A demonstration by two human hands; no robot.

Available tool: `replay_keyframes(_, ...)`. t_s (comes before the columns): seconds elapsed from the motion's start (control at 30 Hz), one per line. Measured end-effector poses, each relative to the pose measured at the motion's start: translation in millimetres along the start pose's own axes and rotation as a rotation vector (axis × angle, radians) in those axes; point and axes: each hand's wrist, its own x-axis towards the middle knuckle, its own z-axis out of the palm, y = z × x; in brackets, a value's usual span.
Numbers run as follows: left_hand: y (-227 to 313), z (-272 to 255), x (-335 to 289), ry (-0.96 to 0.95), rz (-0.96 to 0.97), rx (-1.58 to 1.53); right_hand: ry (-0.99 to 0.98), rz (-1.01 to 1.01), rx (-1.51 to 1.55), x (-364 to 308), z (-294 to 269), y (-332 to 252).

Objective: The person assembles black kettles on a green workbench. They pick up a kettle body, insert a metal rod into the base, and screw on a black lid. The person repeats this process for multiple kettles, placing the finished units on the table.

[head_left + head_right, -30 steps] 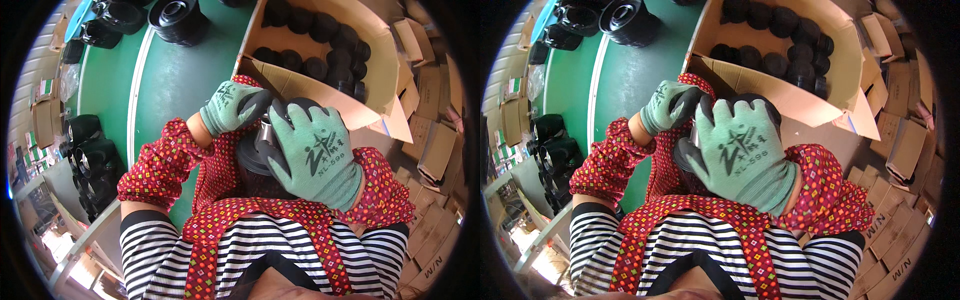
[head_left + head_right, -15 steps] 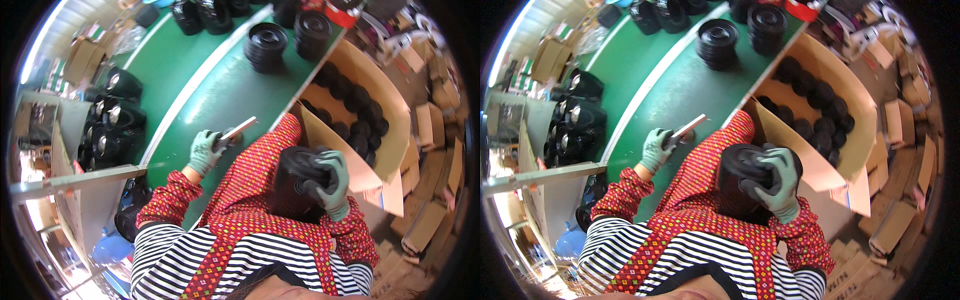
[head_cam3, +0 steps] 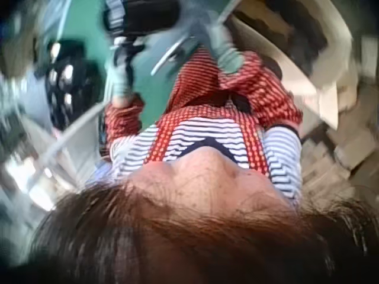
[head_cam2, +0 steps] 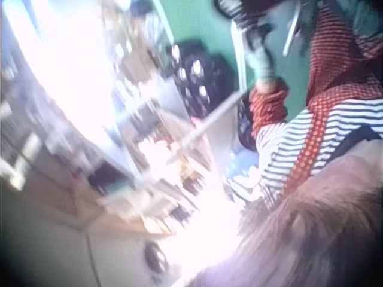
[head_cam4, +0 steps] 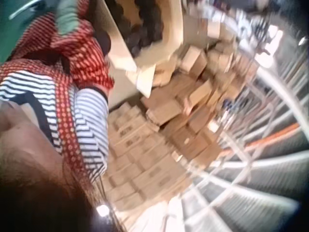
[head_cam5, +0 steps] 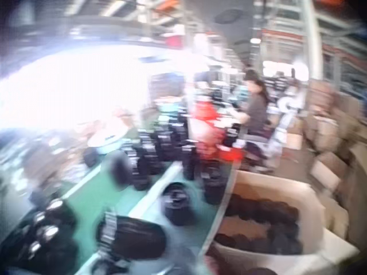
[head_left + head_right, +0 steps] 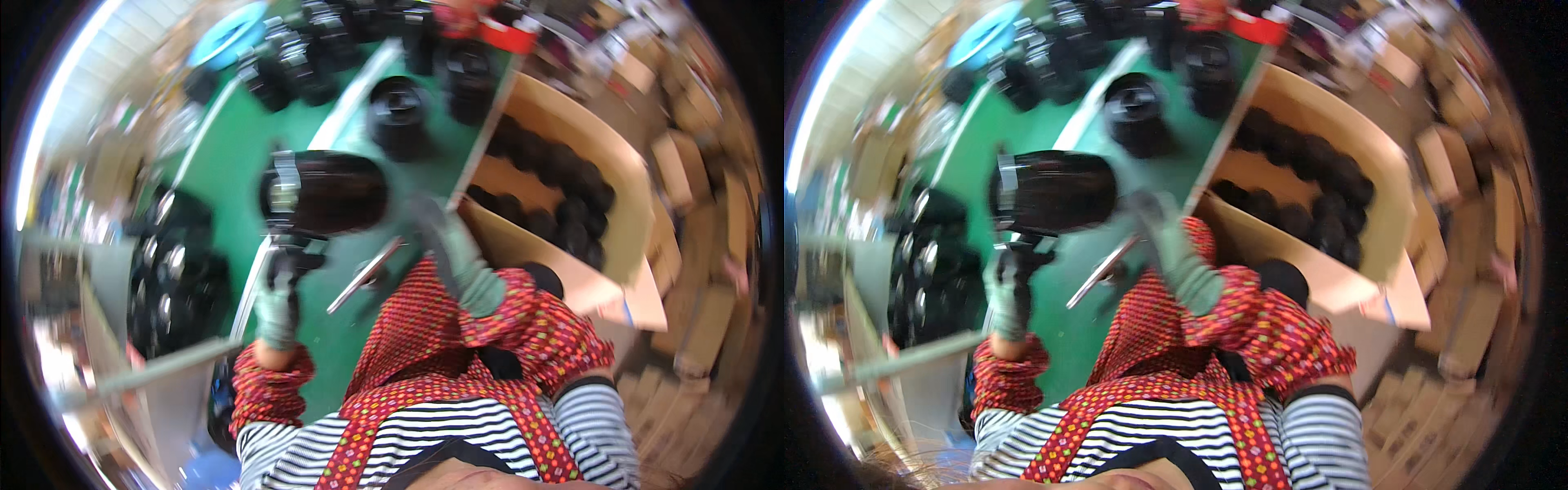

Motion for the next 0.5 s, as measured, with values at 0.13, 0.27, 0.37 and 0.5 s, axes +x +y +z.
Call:
replay_keyframes(0.13, 38.2, -16.9, 113.9, 0.053, 0.029, -0.174, -0.354, -0.142, -0.733, -52.7, -6.3, -30.2)
replay_keyframes(0.27, -8.4, -26.5, 244.0, 0.188, -0.130, -0.127, -0.204, -0.142, -0.943, -79.7, -63.6, -79.1)
replay_keyframes(0.37, -84.5, -119.1, 331.1, 0.018, -0.033, 0.133, 0.110, -0.084, -0.703, -78.7, -133.3, -112.2)
replay_keyframes(0.5, -69.9, -197.0, 356.5, -0.173, 0.205, 0.563, 0.353, -0.143, -1.059, -55.8, -304.9, -164.9)
